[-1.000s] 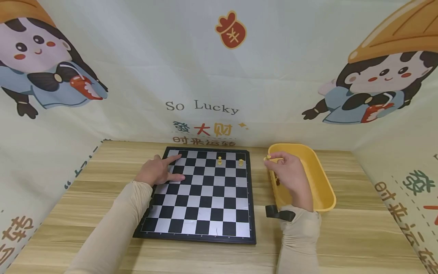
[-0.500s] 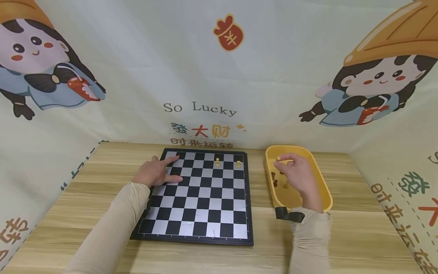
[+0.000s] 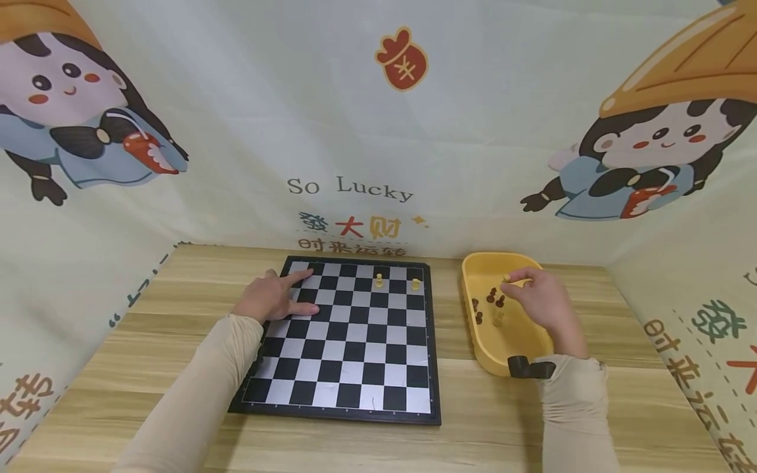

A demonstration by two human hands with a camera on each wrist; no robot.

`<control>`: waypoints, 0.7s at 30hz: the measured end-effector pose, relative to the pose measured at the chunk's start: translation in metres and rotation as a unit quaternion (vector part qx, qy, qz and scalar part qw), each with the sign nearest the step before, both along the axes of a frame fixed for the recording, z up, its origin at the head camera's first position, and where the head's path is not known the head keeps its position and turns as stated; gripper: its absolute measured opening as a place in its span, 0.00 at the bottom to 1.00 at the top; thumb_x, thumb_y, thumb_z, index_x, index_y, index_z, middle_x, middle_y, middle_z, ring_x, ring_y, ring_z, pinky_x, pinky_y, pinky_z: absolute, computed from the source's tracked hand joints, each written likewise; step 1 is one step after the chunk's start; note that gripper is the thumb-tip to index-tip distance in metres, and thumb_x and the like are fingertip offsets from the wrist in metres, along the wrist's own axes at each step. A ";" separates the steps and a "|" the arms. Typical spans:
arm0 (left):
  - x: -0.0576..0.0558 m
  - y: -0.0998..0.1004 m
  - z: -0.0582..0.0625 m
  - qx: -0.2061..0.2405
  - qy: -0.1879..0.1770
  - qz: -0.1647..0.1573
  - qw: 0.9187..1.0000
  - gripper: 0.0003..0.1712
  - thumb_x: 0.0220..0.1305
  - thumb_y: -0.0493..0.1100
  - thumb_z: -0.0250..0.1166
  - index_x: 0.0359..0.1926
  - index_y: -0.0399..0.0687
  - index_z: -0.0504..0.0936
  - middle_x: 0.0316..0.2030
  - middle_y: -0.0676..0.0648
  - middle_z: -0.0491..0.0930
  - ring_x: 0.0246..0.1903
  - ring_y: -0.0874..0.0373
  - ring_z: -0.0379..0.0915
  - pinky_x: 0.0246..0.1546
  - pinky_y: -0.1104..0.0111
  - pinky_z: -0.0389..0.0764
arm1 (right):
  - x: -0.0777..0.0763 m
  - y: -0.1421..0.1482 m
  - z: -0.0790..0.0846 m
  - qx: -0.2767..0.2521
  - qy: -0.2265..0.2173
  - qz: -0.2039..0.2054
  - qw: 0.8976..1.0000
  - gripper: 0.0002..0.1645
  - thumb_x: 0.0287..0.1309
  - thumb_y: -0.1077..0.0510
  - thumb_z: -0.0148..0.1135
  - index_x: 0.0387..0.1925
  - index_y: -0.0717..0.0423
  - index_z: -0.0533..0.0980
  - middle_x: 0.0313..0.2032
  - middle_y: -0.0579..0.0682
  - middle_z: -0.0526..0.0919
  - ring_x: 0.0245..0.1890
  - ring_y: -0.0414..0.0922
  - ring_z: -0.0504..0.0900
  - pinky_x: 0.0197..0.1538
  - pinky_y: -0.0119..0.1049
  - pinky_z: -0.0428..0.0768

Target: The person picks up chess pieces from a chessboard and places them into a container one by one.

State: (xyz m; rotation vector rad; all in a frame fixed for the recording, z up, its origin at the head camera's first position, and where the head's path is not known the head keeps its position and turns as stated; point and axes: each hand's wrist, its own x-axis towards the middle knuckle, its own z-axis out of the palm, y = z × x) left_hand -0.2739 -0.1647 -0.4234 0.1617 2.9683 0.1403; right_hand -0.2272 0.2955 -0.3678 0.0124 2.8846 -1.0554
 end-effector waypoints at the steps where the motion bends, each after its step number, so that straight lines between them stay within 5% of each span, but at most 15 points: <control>1: 0.000 0.000 0.000 0.001 -0.002 0.001 1.000 0.57 0.51 0.79 0.65 0.78 0.64 0.61 0.63 0.23 0.73 0.38 0.46 0.72 0.27 0.64 0.73 | 0.000 0.002 0.000 0.000 -0.006 0.003 1.000 0.30 0.72 0.46 0.59 0.61 0.66 0.74 0.32 0.51 0.74 0.29 0.45 0.67 0.32 0.37 0.67; 3: 0.000 0.000 -0.001 0.001 -0.005 0.004 1.000 0.58 0.51 0.79 0.65 0.78 0.64 0.61 0.65 0.23 0.71 0.39 0.45 0.73 0.29 0.63 0.75 | -0.001 0.006 0.001 0.002 -0.018 0.012 1.000 0.31 0.72 0.44 0.59 0.60 0.66 0.74 0.34 0.50 0.75 0.30 0.44 0.67 0.33 0.37 0.68; 11: -0.001 -0.001 -0.003 0.004 -0.006 0.004 1.000 0.58 0.51 0.79 0.65 0.79 0.65 0.61 0.67 0.22 0.68 0.40 0.44 0.74 0.31 0.62 0.77 | -0.007 0.017 -0.001 -0.022 -0.088 0.031 0.995 0.29 0.70 0.48 0.61 0.61 0.66 0.71 0.15 0.37 0.59 0.13 0.36 0.59 0.22 0.33 0.64; 15: 0.000 -0.001 -0.002 0.002 -0.001 0.003 1.000 0.57 0.51 0.79 0.65 0.78 0.64 0.62 0.65 0.22 0.70 0.36 0.46 0.73 0.28 0.63 0.74 | -0.012 0.022 -0.002 -0.022 -0.103 0.048 0.993 0.28 0.70 0.50 0.61 0.60 0.66 0.72 0.18 0.39 0.68 0.12 0.35 0.58 0.22 0.32 0.64; 21: 0.001 0.000 0.000 0.000 -0.001 0.001 1.000 0.57 0.51 0.79 0.65 0.78 0.64 0.62 0.62 0.23 0.73 0.34 0.48 0.72 0.27 0.64 0.72 | -0.020 0.029 -0.007 -0.040 -0.124 0.068 0.989 0.26 0.70 0.50 0.63 0.59 0.65 0.73 0.40 0.51 0.80 0.13 0.35 0.58 0.22 0.32 0.65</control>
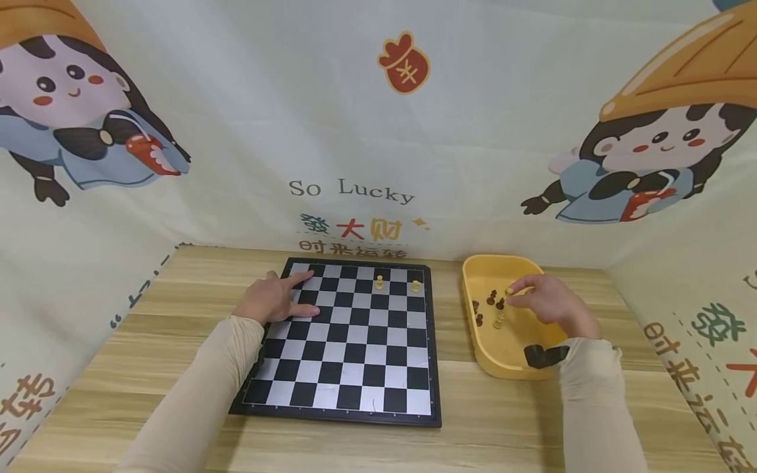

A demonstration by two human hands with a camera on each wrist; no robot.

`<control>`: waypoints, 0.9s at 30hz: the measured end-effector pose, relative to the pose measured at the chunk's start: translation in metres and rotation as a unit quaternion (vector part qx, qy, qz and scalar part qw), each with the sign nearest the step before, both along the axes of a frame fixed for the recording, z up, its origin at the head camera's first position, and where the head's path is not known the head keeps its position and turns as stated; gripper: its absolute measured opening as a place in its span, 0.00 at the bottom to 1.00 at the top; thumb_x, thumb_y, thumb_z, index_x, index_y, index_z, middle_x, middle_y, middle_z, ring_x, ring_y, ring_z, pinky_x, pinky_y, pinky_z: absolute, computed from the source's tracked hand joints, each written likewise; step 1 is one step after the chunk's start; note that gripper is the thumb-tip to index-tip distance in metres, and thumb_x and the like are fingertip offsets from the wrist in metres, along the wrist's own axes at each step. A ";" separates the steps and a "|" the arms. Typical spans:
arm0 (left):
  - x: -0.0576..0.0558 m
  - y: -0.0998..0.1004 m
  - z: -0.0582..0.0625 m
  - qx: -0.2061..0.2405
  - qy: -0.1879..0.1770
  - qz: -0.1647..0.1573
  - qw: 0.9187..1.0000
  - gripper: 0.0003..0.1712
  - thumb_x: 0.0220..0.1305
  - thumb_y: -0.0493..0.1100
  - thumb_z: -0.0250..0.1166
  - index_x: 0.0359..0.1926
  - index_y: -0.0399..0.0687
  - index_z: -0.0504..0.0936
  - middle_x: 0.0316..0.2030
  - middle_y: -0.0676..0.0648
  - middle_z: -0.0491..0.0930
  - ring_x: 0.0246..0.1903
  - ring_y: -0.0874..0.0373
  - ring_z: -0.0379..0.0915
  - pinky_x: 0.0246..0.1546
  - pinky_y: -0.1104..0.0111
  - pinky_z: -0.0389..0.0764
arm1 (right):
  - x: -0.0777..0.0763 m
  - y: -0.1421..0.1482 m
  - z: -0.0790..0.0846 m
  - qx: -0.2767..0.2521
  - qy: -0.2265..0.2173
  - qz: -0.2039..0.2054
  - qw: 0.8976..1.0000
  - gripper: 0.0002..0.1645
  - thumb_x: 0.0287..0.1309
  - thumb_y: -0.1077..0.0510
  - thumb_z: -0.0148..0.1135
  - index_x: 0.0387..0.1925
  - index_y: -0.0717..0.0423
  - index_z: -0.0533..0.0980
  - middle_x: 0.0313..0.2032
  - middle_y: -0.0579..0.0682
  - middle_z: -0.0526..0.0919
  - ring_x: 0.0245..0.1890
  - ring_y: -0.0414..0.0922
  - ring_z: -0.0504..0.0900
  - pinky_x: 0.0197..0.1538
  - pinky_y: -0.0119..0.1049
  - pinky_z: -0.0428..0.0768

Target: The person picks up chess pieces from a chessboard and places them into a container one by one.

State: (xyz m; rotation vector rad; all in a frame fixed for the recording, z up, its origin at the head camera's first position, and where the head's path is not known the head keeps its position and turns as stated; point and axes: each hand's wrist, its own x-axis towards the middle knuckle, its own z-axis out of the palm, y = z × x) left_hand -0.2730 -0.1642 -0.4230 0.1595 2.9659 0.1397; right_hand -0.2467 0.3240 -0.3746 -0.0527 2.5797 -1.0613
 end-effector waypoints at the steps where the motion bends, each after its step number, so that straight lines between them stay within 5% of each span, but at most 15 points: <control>1: 0.000 0.000 0.000 -0.001 0.001 0.000 1.000 0.57 0.51 0.79 0.65 0.78 0.64 0.62 0.61 0.24 0.73 0.34 0.48 0.72 0.27 0.64 0.72 | -0.001 0.001 -0.002 -0.006 -0.007 -0.001 1.000 0.26 0.70 0.50 0.63 0.59 0.65 0.73 0.42 0.52 0.80 0.13 0.35 0.58 0.22 0.32 0.65; 7: 0.000 0.001 0.000 -0.005 0.006 -0.004 1.000 0.57 0.51 0.79 0.65 0.78 0.64 0.62 0.60 0.24 0.74 0.34 0.48 0.71 0.27 0.64 0.73 | -0.005 0.003 -0.012 -0.031 -0.037 -0.008 0.999 0.24 0.70 0.54 0.61 0.59 0.67 0.71 0.19 0.39 0.67 0.12 0.35 0.57 0.21 0.31 0.64; 11: -0.001 0.002 0.000 -0.004 0.004 -0.003 1.000 0.57 0.51 0.79 0.65 0.78 0.65 0.62 0.61 0.24 0.74 0.34 0.48 0.71 0.27 0.64 0.73 | -0.005 0.004 -0.016 -0.038 -0.046 -0.010 0.998 0.24 0.71 0.55 0.60 0.59 0.68 0.71 0.14 0.37 0.61 0.12 0.35 0.57 0.20 0.31 0.63; 27: -0.002 -0.001 -0.001 -0.006 0.001 -0.001 1.000 0.57 0.51 0.79 0.65 0.78 0.64 0.61 0.62 0.25 0.74 0.37 0.47 0.72 0.31 0.62 0.76 | -0.008 0.004 -0.026 -0.040 -0.062 -0.016 0.997 0.24 0.71 0.56 0.60 0.60 0.68 0.71 0.17 0.38 0.65 0.13 0.36 0.60 0.21 0.30 0.65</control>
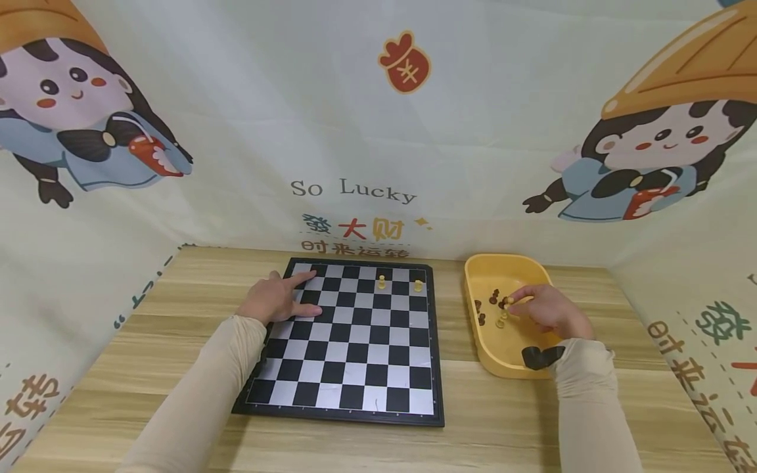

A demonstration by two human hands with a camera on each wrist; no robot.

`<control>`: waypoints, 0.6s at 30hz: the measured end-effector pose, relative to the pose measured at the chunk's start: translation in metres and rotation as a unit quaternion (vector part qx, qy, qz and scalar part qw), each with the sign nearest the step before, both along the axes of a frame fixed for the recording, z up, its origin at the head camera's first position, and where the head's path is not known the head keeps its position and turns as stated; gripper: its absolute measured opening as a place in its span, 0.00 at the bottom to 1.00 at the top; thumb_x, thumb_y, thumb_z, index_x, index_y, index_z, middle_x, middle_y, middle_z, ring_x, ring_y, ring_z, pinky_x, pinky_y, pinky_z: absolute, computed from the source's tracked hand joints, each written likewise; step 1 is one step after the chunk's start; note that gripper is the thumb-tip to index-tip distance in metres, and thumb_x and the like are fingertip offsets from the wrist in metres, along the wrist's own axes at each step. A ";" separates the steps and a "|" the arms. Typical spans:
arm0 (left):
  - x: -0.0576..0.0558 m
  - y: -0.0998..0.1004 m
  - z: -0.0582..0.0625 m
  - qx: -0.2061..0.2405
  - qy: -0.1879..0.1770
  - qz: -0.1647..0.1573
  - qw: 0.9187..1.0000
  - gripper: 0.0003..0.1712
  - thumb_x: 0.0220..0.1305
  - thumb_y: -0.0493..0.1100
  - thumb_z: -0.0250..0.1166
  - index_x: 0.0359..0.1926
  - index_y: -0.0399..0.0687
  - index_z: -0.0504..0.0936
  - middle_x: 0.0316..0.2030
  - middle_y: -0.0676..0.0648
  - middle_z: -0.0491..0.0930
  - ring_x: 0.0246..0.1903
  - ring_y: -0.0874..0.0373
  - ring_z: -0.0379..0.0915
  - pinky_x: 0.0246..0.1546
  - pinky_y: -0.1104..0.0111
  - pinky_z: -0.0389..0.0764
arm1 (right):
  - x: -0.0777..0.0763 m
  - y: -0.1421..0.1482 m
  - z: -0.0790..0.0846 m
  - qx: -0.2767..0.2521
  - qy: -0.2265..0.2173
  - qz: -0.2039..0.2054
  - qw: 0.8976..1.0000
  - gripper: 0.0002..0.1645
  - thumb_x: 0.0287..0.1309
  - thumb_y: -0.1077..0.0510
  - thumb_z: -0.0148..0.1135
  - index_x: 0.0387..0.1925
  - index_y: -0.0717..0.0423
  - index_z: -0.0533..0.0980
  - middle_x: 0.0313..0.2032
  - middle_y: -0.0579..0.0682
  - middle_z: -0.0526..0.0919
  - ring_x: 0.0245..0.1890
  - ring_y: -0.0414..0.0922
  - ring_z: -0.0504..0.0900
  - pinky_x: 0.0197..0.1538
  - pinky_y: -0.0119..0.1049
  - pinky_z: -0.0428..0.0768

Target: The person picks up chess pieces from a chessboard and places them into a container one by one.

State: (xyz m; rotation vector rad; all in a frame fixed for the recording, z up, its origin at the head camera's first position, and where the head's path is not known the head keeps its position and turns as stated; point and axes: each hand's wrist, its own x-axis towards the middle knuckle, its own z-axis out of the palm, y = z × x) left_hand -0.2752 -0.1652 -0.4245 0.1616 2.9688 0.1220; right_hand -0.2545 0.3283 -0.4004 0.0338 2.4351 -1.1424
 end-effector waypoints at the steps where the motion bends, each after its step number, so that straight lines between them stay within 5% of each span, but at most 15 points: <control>1: 0.000 0.000 0.000 -0.001 0.000 0.000 1.000 0.57 0.51 0.79 0.65 0.78 0.65 0.61 0.62 0.25 0.74 0.37 0.47 0.72 0.30 0.62 0.75 | 0.000 0.000 0.000 0.000 0.000 0.000 1.000 0.24 0.70 0.56 0.60 0.60 0.68 0.72 0.17 0.38 0.64 0.13 0.36 0.60 0.21 0.30 0.65; 18: -0.001 -0.001 0.000 0.000 -0.005 0.002 1.000 0.57 0.51 0.80 0.64 0.78 0.65 0.61 0.61 0.25 0.74 0.34 0.49 0.71 0.26 0.65 0.71 | -0.005 0.001 -0.004 0.013 -0.003 0.010 1.000 0.26 0.69 0.54 0.62 0.61 0.66 0.73 0.13 0.38 0.63 0.13 0.37 0.60 0.21 0.31 0.64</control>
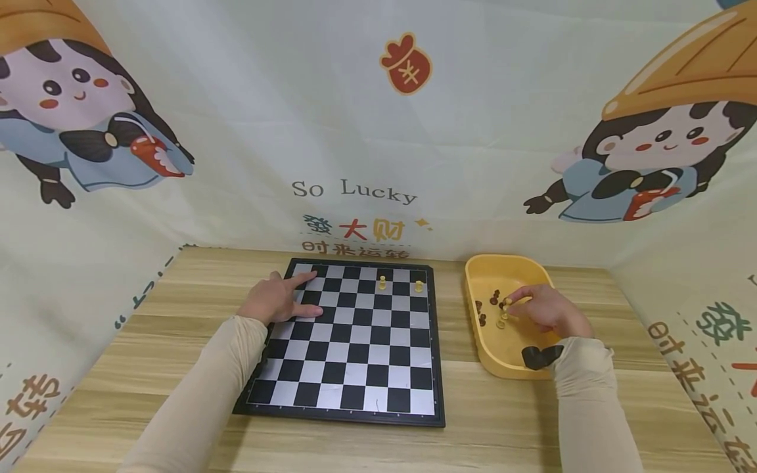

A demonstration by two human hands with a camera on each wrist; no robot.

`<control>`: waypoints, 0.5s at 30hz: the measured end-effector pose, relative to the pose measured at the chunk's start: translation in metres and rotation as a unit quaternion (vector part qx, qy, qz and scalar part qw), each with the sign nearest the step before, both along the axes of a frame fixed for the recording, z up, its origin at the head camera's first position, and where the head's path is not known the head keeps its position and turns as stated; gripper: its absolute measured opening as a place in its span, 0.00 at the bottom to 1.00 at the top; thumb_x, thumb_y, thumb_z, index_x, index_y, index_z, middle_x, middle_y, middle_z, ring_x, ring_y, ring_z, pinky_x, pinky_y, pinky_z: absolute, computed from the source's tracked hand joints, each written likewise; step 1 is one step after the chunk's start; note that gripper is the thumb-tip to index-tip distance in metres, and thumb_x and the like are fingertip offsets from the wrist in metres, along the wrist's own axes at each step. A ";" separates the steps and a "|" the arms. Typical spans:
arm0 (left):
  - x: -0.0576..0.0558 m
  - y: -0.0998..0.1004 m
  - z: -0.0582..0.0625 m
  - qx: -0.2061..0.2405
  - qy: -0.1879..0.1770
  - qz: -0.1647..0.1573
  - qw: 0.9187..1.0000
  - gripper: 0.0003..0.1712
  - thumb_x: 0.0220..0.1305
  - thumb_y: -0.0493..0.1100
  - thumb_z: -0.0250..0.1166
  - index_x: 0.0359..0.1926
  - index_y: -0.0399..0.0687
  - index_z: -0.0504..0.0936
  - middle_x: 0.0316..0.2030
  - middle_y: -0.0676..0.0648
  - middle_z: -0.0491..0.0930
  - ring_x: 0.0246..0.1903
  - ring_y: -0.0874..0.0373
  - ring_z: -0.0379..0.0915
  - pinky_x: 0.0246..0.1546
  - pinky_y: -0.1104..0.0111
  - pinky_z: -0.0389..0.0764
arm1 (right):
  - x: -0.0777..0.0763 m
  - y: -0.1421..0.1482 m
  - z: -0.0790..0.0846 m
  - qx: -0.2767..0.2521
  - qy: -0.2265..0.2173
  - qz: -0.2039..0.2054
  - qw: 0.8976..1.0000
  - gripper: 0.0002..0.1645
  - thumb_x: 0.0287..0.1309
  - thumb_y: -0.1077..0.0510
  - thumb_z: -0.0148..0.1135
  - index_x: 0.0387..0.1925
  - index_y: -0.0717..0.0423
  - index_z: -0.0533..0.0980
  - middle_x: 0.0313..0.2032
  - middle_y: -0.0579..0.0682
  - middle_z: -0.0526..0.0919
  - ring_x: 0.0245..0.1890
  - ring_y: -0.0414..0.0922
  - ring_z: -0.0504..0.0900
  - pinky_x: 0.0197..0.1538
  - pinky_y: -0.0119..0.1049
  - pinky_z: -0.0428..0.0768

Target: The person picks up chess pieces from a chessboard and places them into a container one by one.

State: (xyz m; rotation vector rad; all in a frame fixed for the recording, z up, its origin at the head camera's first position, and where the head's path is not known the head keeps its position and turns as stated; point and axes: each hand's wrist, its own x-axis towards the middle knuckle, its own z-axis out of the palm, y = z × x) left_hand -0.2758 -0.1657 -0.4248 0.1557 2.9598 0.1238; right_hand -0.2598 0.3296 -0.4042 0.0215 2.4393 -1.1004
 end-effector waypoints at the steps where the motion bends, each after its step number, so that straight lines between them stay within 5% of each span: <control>1: 0.000 0.000 0.000 -0.001 0.000 0.000 1.000 0.58 0.51 0.80 0.64 0.78 0.65 0.61 0.61 0.25 0.74 0.34 0.49 0.71 0.26 0.65 0.71 | 0.000 0.000 0.000 0.001 -0.001 -0.002 1.000 0.25 0.70 0.54 0.62 0.61 0.66 0.73 0.14 0.38 0.63 0.13 0.37 0.60 0.21 0.31 0.64; 15: 0.001 0.000 -0.001 0.006 0.001 0.004 1.000 0.57 0.51 0.79 0.65 0.78 0.66 0.61 0.59 0.26 0.75 0.35 0.48 0.71 0.27 0.64 0.72 | 0.003 0.000 0.003 0.008 0.011 0.003 1.000 0.25 0.72 0.54 0.59 0.63 0.64 0.73 0.15 0.38 0.61 0.13 0.37 0.60 0.21 0.31 0.64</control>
